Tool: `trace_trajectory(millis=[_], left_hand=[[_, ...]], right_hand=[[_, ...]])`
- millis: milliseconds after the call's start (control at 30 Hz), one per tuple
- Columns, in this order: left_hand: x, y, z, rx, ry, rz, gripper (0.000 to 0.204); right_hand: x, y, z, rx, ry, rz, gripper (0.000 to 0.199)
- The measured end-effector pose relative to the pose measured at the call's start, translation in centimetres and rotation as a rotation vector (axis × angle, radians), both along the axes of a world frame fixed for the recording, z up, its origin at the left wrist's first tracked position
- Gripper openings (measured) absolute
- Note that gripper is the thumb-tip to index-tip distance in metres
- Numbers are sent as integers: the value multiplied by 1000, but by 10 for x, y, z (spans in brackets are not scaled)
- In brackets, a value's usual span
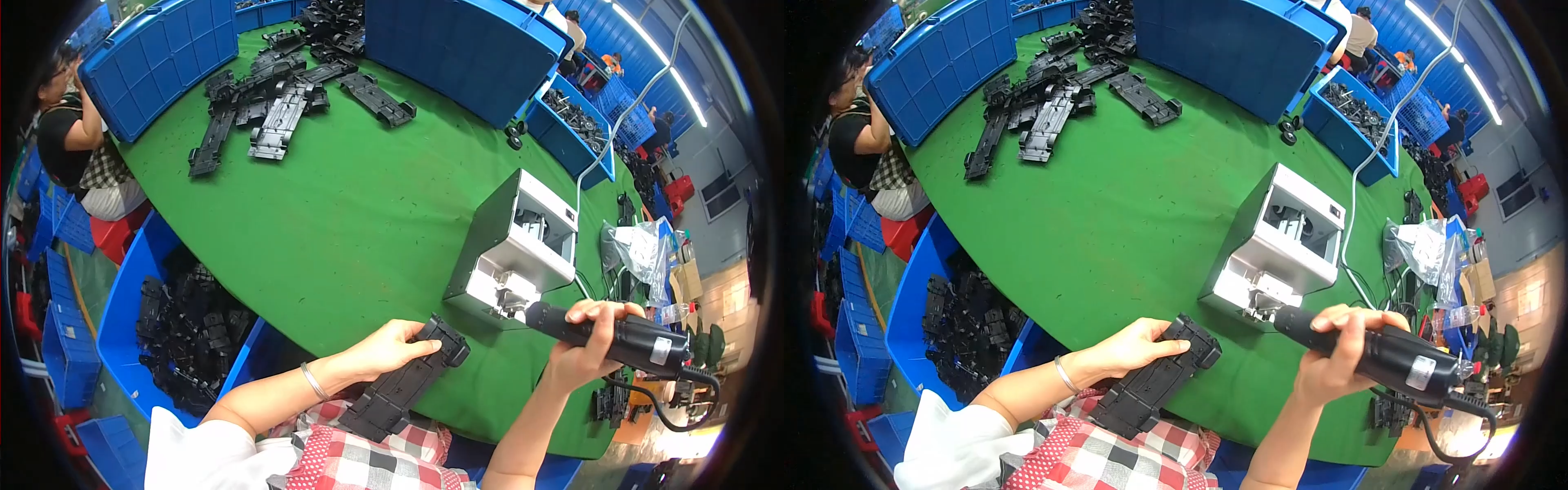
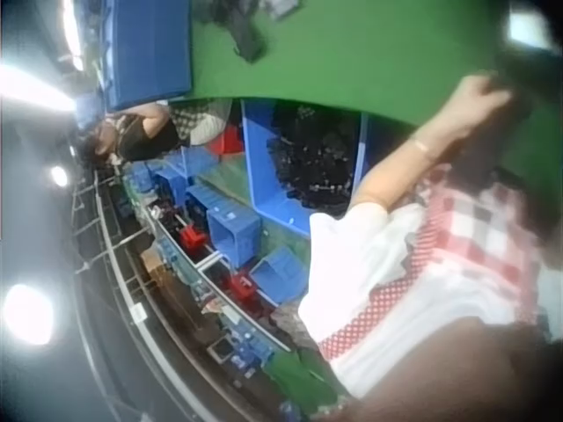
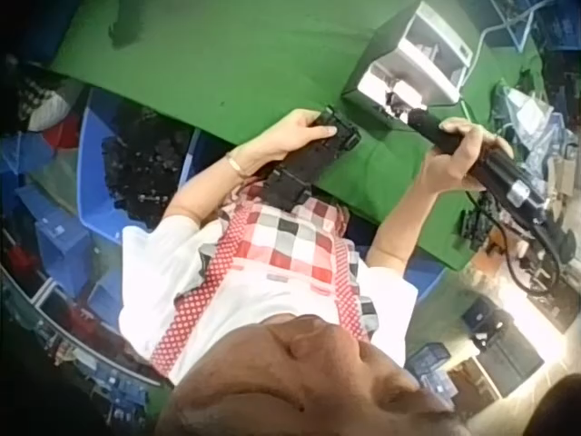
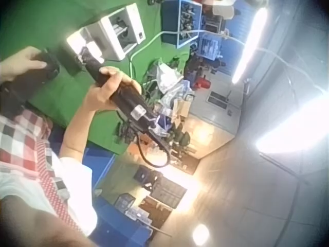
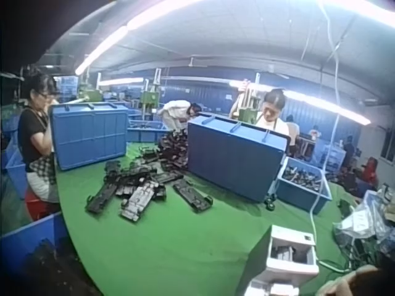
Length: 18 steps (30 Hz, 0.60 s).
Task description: The person assembles toy car chassis components by hand, securing plastic parts together with screws using an electric screwdriver.
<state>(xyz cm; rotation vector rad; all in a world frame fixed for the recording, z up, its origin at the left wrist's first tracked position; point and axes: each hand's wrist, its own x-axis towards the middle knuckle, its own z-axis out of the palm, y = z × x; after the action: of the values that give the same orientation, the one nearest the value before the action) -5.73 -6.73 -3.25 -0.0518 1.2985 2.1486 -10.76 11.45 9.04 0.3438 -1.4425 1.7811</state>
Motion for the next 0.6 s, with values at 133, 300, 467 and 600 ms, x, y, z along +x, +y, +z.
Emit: trace_trajectory(millis=[133, 300, 467, 600], left_hand=[[0, -2, 4, 11, -47, -2, 24], [-2, -2, 6, 50, -62, 8, 22], [-1, -3, 4, 12, -11, 16, 20], [0, 0, 8, 40, -18, 17, 18]], right_hand=[[-7, -10, -7, 225, -91, -34, 34], [9, -14, -10, 13, -231, 230, 34], [23, -43, -25, -18, -162, 337, 31], [22, -51, -37, 15, -137, 358, 32]])
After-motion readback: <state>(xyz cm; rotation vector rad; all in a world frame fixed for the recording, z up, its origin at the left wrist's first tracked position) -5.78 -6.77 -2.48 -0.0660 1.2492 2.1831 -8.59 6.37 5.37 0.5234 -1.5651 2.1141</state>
